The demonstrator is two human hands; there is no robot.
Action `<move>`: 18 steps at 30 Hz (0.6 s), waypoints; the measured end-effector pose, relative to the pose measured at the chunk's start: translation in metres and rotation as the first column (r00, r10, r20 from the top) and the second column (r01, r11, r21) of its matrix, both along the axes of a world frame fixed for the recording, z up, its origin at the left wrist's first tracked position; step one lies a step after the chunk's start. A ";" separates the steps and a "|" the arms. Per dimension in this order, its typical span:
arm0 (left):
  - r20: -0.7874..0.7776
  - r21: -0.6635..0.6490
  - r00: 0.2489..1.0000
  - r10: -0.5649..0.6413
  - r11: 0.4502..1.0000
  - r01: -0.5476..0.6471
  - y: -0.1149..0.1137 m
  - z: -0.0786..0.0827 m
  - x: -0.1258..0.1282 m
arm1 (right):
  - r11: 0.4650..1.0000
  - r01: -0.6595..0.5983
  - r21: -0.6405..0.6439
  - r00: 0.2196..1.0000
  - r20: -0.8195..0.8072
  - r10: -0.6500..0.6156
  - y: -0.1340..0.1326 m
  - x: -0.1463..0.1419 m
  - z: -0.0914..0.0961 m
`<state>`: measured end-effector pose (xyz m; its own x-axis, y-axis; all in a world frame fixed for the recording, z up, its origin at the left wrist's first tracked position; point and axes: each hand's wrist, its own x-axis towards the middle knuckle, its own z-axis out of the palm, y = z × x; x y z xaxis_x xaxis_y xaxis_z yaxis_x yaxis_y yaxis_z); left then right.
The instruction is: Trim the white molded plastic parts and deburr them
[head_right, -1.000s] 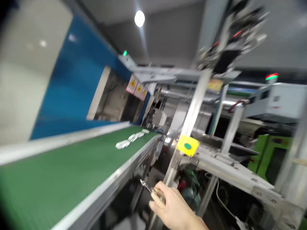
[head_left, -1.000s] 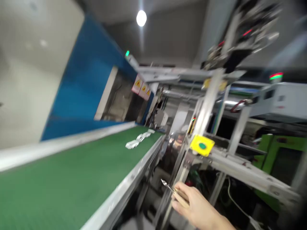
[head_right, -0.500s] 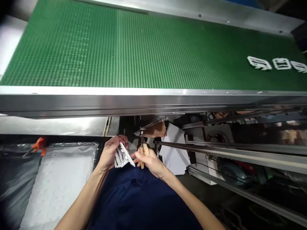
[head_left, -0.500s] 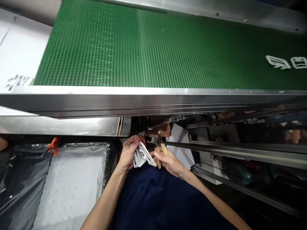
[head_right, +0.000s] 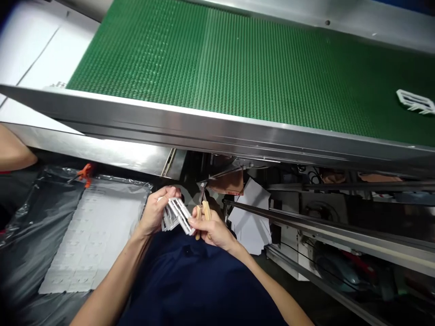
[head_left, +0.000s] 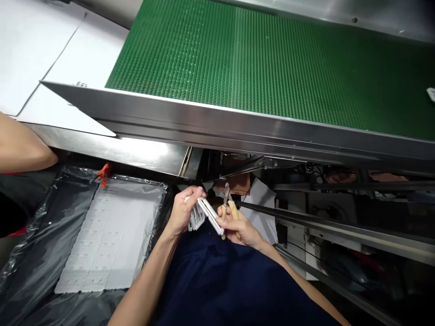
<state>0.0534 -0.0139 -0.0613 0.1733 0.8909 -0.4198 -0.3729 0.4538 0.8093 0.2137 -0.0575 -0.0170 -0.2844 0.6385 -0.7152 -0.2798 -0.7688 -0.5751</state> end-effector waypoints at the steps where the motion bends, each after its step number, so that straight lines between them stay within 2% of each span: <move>1: -0.017 -0.027 0.999 0.028 0.999 -0.029 -0.003 -0.001 0.001 | 0.997 -0.022 0.068 0.997 0.080 0.016 -0.001 0.004 0.001; 4: -0.007 -0.175 0.998 0.064 0.983 -0.064 -0.015 -0.001 0.006 | 0.952 -0.132 0.277 0.937 0.349 0.028 -0.001 0.019 0.005; 6: 0.122 -0.265 0.992 0.041 0.964 -0.007 -0.024 0.003 0.012 | 0.923 -0.192 0.333 0.902 0.431 0.032 0.001 0.027 0.007; 8: 0.303 -0.272 0.952 0.038 0.961 0.048 -0.033 0.009 0.019 | 0.913 -0.231 0.336 0.898 0.434 0.067 0.002 0.031 0.009; 10: 0.444 -0.250 0.893 0.078 0.967 0.040 -0.040 0.015 0.027 | 0.907 -0.258 0.334 0.912 0.395 0.113 0.002 0.033 0.011; 13: 0.548 -0.268 0.822 0.154 0.963 -0.002 -0.047 0.020 0.036 | 0.885 -0.304 0.353 0.927 0.322 0.190 0.002 0.036 0.017; 15: 0.558 -0.296 0.808 0.188 0.955 -0.018 -0.051 0.021 0.039 | 0.833 -0.403 0.378 0.891 0.368 0.265 0.005 0.043 0.023; 18: 0.524 -0.313 0.824 0.214 0.949 -0.047 -0.058 0.021 0.040 | 0.669 -0.642 0.373 0.714 0.609 0.345 0.020 0.060 0.032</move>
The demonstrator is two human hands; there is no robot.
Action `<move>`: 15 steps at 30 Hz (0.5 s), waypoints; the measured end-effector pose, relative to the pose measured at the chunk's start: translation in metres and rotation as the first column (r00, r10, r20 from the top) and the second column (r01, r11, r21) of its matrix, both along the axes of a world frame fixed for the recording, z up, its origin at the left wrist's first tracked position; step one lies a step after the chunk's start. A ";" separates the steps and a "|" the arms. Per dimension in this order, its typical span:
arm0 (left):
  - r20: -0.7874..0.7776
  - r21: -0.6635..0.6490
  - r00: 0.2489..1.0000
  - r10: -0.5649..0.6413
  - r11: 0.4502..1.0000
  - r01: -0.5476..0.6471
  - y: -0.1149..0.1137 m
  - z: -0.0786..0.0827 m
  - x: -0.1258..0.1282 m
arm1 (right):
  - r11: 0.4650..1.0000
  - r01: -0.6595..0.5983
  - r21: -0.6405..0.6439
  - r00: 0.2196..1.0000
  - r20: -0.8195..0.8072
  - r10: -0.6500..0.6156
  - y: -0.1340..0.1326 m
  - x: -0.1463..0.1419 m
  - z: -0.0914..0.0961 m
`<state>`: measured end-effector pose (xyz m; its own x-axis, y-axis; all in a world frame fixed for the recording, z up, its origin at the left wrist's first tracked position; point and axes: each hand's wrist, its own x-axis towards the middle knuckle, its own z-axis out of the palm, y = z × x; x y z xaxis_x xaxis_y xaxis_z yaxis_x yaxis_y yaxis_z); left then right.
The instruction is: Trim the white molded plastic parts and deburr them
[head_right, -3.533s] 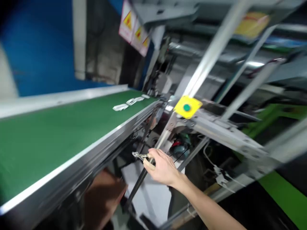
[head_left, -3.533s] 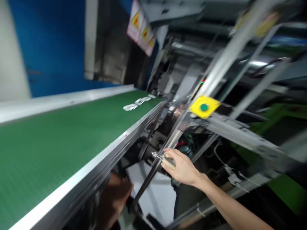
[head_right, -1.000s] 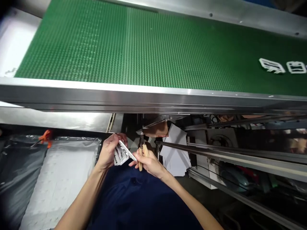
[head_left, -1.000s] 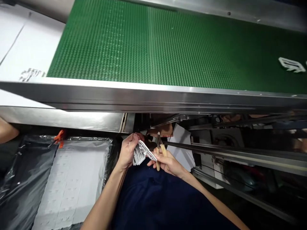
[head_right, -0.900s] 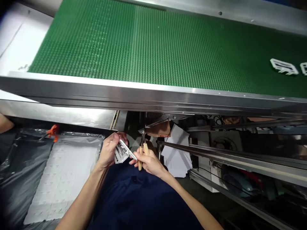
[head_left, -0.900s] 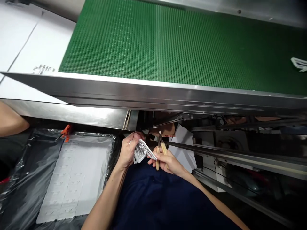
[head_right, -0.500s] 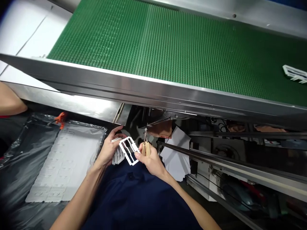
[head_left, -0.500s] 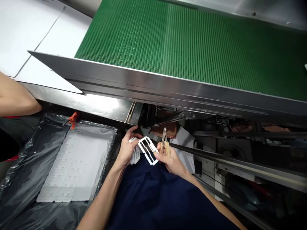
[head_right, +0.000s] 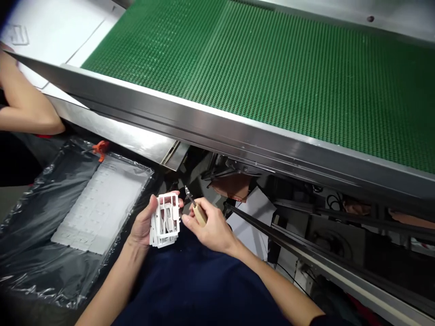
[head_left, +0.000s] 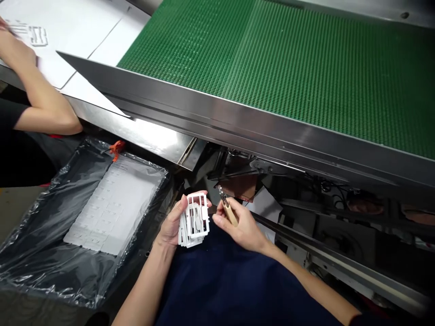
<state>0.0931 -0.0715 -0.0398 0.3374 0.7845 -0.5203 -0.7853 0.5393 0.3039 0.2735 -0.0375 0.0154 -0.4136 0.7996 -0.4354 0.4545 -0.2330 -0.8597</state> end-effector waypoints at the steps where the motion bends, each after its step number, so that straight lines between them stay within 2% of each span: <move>1: -0.022 -0.005 1.000 0.001 1.000 -0.001 -0.002 0.001 0.000 | 0.995 -0.065 0.077 0.994 0.088 0.058 0.007 0.006 0.003; 4: -0.094 -0.002 0.996 -0.009 1.000 0.009 -0.008 0.004 -0.002 | 0.918 -0.282 0.277 0.932 0.306 0.194 0.028 0.022 0.012; 8: -0.156 0.001 0.987 -0.038 0.999 0.038 -0.014 0.007 -0.004 | 0.785 -0.528 0.325 0.804 0.489 0.338 0.045 0.027 0.019; 12: -0.186 0.045 0.981 -0.047 0.997 0.056 -0.017 0.009 -0.005 | 0.697 -0.637 0.329 0.723 0.569 0.392 0.048 0.021 0.019; 15: -0.223 0.073 0.973 -0.052 0.995 0.070 -0.018 0.010 -0.006 | 0.664 -0.668 0.337 0.697 0.597 0.398 0.047 0.017 0.020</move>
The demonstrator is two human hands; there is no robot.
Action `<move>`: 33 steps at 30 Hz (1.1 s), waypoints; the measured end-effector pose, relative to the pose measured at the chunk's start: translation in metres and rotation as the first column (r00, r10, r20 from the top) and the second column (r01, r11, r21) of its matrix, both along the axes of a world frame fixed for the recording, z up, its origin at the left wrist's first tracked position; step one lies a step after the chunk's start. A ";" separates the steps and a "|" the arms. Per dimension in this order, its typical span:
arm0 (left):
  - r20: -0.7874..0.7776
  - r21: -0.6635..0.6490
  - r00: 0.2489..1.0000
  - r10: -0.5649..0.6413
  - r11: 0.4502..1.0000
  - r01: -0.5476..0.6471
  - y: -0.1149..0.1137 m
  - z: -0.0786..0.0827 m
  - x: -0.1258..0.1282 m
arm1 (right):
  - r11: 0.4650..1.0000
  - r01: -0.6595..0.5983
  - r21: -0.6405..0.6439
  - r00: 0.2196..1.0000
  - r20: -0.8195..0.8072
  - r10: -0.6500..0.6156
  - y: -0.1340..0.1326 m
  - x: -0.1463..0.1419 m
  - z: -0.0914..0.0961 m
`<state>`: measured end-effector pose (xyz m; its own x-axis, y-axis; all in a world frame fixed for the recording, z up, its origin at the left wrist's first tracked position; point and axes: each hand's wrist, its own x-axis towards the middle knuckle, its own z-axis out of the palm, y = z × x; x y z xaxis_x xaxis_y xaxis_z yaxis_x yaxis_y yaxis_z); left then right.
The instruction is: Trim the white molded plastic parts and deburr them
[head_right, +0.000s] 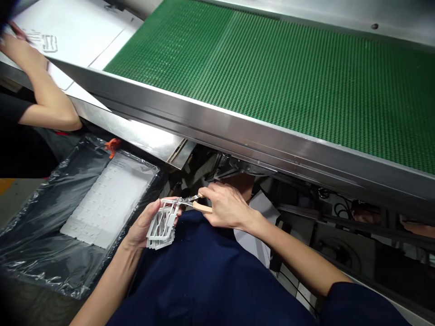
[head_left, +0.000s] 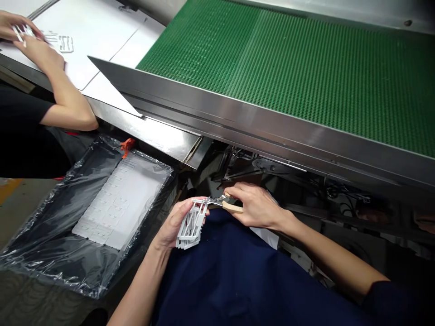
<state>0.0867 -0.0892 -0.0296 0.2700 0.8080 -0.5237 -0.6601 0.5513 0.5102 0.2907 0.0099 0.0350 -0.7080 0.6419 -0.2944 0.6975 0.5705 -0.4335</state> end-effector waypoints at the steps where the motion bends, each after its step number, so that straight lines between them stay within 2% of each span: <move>1: -0.016 0.010 1.000 -0.006 1.000 0.006 0.000 0.000 -0.001 | 1.000 -0.007 0.007 1.000 0.004 0.007 0.000 -0.001 0.000; 7: -0.058 0.032 0.998 -0.035 0.999 0.037 0.000 0.001 -0.006 | 0.999 -0.031 0.020 0.999 0.007 0.031 0.001 -0.004 0.002; 15: -0.071 0.031 0.995 -0.077 0.996 0.079 0.003 0.004 -0.013 | 0.999 -0.038 -0.025 0.999 -0.027 0.037 0.000 -0.005 0.000; 22: -0.034 -0.002 0.995 -0.092 0.996 0.092 0.003 -0.002 -0.018 | 0.996 0.008 -0.084 0.997 -0.071 -0.014 -0.002 -0.008 -0.001; 25: 0.008 -0.035 0.997 -0.077 0.996 0.077 0.002 -0.002 -0.017 | 0.973 0.103 -0.207 0.983 -0.125 -0.131 -0.002 -0.010 -0.006; 27: 0.027 -0.041 0.997 -0.066 0.997 0.067 0.003 0.000 -0.016 | 0.934 0.202 -0.293 0.957 -0.144 -0.252 -0.001 -0.011 -0.013; 30: 0.018 -0.018 0.999 -0.044 0.999 0.045 0.005 0.000 -0.015 | 0.875 0.346 -0.338 0.909 -0.112 -0.402 0.005 -0.012 -0.028; 32: -0.094 -0.034 0.991 -0.093 0.995 0.090 0.007 -0.003 -0.014 | 0.835 0.426 -0.348 0.880 -0.056 -0.472 0.012 -0.015 -0.039; 33: -0.221 -0.056 0.967 -0.129 0.991 0.119 0.007 -0.006 -0.013 | 0.816 0.457 -0.354 0.866 -0.031 -0.498 0.016 -0.018 -0.045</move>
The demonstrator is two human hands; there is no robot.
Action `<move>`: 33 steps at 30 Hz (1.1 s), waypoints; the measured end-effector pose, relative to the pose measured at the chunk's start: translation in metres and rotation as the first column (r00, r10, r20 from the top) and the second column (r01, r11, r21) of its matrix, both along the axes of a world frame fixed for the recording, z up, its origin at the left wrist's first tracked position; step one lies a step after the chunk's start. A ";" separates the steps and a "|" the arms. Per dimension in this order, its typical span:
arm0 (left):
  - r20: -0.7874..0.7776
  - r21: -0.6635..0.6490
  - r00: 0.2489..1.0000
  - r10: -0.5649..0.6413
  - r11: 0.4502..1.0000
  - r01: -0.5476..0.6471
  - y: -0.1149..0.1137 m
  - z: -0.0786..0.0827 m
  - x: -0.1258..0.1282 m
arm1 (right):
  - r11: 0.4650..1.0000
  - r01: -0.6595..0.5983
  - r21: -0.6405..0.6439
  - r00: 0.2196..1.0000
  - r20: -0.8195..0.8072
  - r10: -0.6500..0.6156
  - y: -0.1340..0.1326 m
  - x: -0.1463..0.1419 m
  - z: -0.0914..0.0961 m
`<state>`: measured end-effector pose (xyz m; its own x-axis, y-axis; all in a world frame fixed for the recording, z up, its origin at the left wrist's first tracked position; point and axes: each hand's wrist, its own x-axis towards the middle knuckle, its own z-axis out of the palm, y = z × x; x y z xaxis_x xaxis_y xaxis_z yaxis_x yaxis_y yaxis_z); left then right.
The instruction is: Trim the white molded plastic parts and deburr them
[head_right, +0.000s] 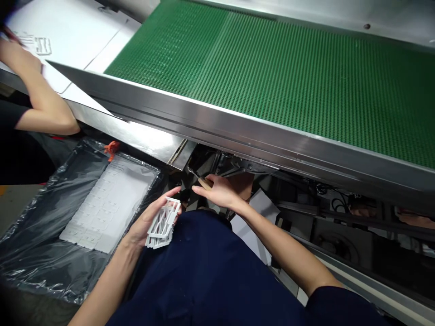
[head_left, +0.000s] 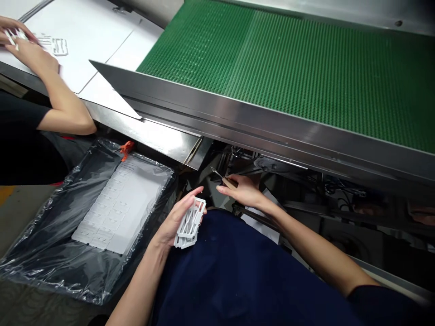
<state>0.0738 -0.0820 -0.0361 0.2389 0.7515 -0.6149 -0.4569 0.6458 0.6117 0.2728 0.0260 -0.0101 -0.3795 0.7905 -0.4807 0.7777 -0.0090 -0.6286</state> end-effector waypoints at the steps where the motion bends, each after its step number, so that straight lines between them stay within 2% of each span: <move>1: -0.155 -0.010 0.987 -0.034 0.999 0.033 0.000 -0.003 0.001 | 1.000 0.018 -0.012 1.000 0.017 -0.018 0.004 -0.004 -0.006; 3: -0.417 -0.021 0.906 -0.070 0.998 0.067 0.000 -0.010 0.002 | 1.000 0.023 0.002 0.999 0.046 -0.023 0.013 -0.016 -0.017; 5: -0.494 -0.022 0.866 -0.072 0.997 0.070 -0.002 -0.013 0.001 | 0.998 0.006 0.058 0.998 0.063 -0.009 0.023 -0.035 -0.028; 7: -0.405 -0.045 0.912 -0.056 0.998 0.042 -0.005 -0.012 -0.002 | 0.994 -0.019 0.109 0.997 0.079 0.011 0.034 -0.060 -0.039; 10: -0.234 -0.092 0.968 0.087 0.990 -0.111 -0.015 -0.008 -0.010 | 0.976 -0.050 0.210 0.991 0.128 0.023 0.056 -0.107 -0.055; 14: -0.119 -0.139 0.953 0.279 0.945 -0.294 -0.031 -0.005 -0.021 | 0.913 -0.197 0.358 0.958 0.267 0.102 0.095 -0.163 -0.071; 18: -0.039 -0.183 0.918 0.394 0.900 -0.394 -0.046 -0.007 -0.031 | 0.894 -0.313 0.320 0.934 0.274 0.229 0.132 -0.194 -0.079; 21: -0.025 -0.159 0.883 0.469 0.870 -0.467 -0.053 -0.009 -0.037 | 0.887 -0.341 0.311 0.925 0.280 0.258 0.144 -0.195 -0.084; 24: -0.191 -0.043 0.858 0.477 0.869 -0.493 -0.054 -0.007 -0.040 | 0.902 -0.273 0.334 0.937 0.305 0.170 0.136 -0.175 -0.089; 27: -0.429 0.115 0.789 0.440 0.893 -0.436 -0.050 0.001 -0.040 | 0.930 -0.149 0.337 0.932 0.361 0.019 0.120 -0.148 -0.095; 29: -0.532 0.192 0.735 0.421 0.905 -0.380 -0.046 0.006 -0.039 | 0.944 -0.082 0.321 0.919 0.391 -0.053 0.112 -0.135 -0.099; 33: -0.659 0.329 0.627 0.416 0.909 -0.257 -0.038 0.016 -0.034 | 0.958 0.012 0.285 0.903 0.409 -0.133 0.108 -0.132 -0.106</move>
